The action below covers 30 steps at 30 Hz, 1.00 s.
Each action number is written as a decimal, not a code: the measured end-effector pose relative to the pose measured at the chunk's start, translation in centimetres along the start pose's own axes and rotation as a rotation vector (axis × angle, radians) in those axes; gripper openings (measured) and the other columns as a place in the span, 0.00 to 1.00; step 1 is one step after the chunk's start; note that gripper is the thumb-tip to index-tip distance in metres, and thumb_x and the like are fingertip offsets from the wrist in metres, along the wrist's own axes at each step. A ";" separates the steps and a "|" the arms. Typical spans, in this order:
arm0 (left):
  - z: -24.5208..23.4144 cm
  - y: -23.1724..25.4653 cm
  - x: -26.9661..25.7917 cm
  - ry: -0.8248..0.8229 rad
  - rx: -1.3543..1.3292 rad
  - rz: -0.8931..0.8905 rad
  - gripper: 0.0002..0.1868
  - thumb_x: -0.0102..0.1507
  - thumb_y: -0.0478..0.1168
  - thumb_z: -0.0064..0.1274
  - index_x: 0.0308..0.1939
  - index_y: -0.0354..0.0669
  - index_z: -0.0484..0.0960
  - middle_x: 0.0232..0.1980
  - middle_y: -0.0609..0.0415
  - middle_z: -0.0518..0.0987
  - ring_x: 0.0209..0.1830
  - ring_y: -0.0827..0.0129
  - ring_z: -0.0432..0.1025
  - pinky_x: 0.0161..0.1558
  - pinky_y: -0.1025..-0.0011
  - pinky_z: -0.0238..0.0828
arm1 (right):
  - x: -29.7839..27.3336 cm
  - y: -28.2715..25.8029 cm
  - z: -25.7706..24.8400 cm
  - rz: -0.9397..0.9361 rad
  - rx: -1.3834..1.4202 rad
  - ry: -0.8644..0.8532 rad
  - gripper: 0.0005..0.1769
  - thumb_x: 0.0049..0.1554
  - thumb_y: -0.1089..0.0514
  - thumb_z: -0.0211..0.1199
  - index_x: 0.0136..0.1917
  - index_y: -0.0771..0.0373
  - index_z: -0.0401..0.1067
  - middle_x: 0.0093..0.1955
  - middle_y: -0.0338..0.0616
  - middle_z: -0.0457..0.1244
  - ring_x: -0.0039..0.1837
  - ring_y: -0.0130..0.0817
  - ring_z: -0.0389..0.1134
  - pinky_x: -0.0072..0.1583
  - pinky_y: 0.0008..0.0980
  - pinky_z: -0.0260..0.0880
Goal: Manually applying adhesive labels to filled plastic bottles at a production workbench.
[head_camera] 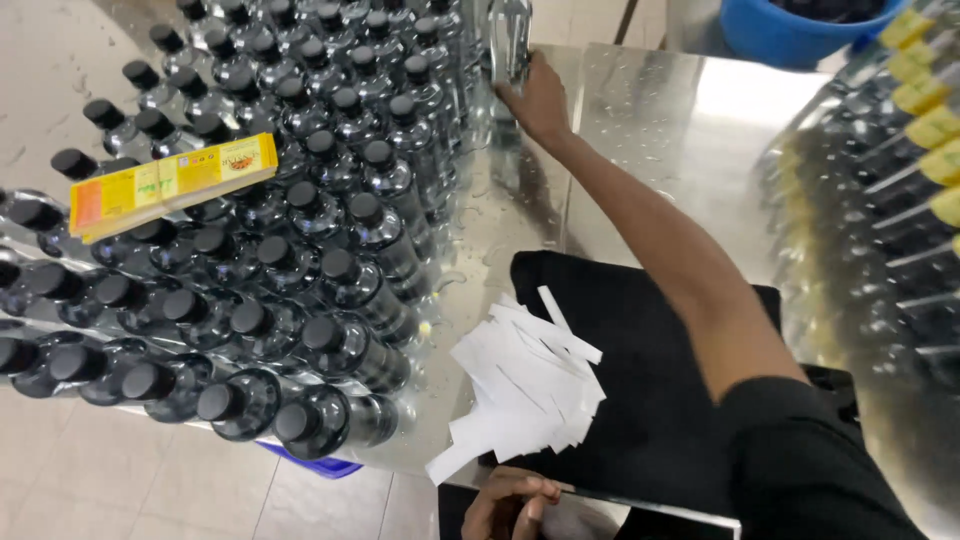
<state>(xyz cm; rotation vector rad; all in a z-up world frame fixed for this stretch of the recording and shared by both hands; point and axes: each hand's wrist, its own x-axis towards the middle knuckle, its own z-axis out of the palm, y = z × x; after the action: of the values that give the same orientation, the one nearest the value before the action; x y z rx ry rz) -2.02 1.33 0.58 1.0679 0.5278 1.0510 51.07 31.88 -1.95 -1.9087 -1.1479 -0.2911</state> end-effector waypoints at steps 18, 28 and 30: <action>2.9 5.4 -4.9 -0.567 0.133 -0.085 0.08 0.72 0.36 0.53 0.46 0.37 0.85 0.43 0.46 0.86 0.44 0.62 0.84 0.48 0.73 0.81 | -36.7 -18.2 -34.2 0.878 -0.100 -0.323 0.53 0.53 0.31 0.71 0.80 0.62 0.63 0.66 0.51 0.72 0.63 0.44 0.76 0.62 0.40 0.75; 5.0 5.4 -4.8 -0.652 0.255 -0.073 0.07 0.73 0.37 0.53 0.50 0.39 0.85 0.46 0.49 0.85 0.48 0.63 0.82 0.52 0.70 0.81 | -40.1 -18.9 -32.8 0.933 -0.127 -0.496 0.53 0.54 0.25 0.63 0.82 0.58 0.62 0.59 0.48 0.72 0.57 0.46 0.76 0.57 0.45 0.73; 5.3 5.0 -4.6 -0.655 0.269 -0.104 0.07 0.73 0.35 0.53 0.49 0.39 0.85 0.47 0.49 0.85 0.49 0.63 0.82 0.54 0.69 0.82 | -39.6 -19.6 -33.0 0.954 -0.107 -0.504 0.50 0.56 0.26 0.62 0.81 0.56 0.63 0.47 0.42 0.70 0.49 0.40 0.73 0.51 0.42 0.70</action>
<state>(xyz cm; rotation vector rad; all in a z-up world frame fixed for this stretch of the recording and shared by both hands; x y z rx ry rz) -2.08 -4.71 6.76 1.5203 0.1881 0.4944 20.76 -13.59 5.77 -2.4615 -0.3893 0.6905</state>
